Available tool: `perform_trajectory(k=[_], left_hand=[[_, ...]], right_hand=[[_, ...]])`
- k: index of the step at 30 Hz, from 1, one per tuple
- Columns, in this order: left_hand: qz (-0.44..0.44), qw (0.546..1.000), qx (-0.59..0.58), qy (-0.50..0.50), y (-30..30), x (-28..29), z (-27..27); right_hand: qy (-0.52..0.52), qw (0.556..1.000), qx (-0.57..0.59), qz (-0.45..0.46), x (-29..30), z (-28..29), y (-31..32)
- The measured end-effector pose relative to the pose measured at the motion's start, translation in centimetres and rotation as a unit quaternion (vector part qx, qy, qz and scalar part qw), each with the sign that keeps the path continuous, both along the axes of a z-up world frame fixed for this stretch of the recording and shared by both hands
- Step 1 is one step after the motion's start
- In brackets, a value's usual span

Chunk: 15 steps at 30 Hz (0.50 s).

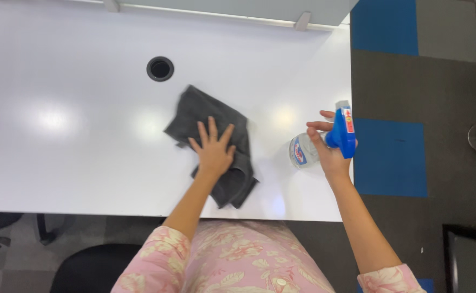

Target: The person moves an office chair, sprays a white desk with a liquid from a bottle, and wipes the surface with a grey cloth.

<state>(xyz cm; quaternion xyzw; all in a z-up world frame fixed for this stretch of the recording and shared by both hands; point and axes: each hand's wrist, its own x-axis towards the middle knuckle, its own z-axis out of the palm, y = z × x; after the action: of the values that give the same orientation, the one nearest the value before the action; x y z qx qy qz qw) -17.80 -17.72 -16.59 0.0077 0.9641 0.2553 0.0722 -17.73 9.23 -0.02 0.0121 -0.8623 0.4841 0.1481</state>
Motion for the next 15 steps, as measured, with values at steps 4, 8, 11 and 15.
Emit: perform_trajectory(k=[4, 8, 11, 15], left_hand=[[0.03, 0.998, -0.054, 0.03, -8.3, -2.1, -1.2], [0.076, 0.99, -0.119, 0.016, -16.9, -2.8, -3.0], [0.107, 0.988, -0.114, -0.011, -20.3, -2.4, -4.8], [0.122, 0.991, -0.038, -0.039, -21.1, -2.3, -5.6]], right_hand=[[0.0, 0.992, -0.108, -0.063, 0.8, 0.3, -1.1], [0.087, 0.994, -0.066, -0.021, 1.0, -0.6, -0.5], [0.079, 0.993, -0.058, -0.062, 0.4, -1.7, -0.7], [0.008, 0.992, -0.109, -0.06, 0.3, -1.3, -1.1]])
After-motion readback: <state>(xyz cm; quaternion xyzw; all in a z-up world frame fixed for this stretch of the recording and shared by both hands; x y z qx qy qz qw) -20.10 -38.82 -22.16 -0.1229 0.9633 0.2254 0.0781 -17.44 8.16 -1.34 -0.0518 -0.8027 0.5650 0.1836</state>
